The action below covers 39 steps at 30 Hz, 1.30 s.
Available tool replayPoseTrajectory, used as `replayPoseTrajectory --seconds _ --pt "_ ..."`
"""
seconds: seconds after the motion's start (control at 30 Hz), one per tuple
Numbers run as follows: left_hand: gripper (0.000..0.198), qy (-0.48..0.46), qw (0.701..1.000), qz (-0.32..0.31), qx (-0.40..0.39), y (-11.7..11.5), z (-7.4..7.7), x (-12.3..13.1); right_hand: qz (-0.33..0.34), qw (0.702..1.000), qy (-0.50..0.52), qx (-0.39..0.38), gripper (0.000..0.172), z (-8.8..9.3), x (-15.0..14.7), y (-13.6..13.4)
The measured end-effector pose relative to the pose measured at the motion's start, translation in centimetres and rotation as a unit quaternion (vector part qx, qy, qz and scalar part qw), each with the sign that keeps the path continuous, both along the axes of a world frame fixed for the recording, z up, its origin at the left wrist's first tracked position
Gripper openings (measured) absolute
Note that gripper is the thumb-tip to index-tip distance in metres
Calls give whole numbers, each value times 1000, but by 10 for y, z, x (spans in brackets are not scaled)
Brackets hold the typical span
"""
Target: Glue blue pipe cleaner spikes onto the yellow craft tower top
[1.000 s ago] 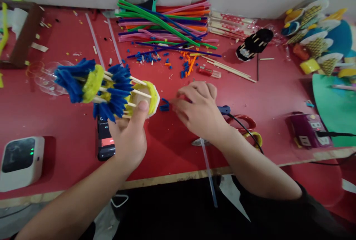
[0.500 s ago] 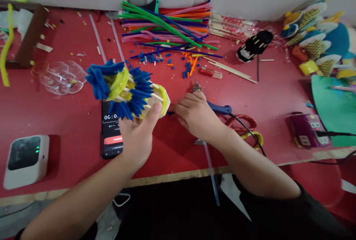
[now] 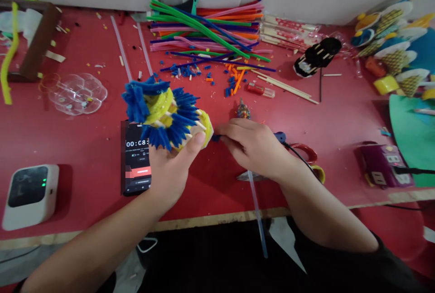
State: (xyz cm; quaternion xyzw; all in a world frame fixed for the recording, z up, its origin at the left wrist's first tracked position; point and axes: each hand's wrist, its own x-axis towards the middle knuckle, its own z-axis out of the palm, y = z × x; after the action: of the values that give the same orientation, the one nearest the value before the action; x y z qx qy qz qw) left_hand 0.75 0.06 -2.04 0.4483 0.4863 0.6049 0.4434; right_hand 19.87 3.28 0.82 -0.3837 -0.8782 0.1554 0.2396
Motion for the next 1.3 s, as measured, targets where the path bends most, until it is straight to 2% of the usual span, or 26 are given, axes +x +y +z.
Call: replayPoseTrajectory --seconds 0.1,0.3,0.47,0.57,0.7,0.87,1.07,1.3 --pt "33 -4 1000 2 4 0 -1 0 4 1000 -19 10 23 0 0 0" --pt "27 26 1000 8 7 0 -2 0 -35 999 -32 9 19 -2 0 1" --pt "35 21 999 17 -19 -1 -1 0 -85 991 105 -13 26 4 1 -3" --pt "29 3 999 -3 -36 -3 -1 0 -127 966 217 -57 28 6 0 -7" --pt "23 -3 998 -10 -54 -5 0 2 -162 918 343 -114 18 8 -3 -10" --pt "22 -15 999 -17 -46 -6 1 2 -171 888 419 -87 5 11 -8 -10" --pt "27 -23 998 -31 -49 -6 3 4 -164 891 420 -51 9 10 -7 -11" --pt "33 20 996 -40 -75 -7 17 9 -147 897 417 -10 16 8 -4 -12"
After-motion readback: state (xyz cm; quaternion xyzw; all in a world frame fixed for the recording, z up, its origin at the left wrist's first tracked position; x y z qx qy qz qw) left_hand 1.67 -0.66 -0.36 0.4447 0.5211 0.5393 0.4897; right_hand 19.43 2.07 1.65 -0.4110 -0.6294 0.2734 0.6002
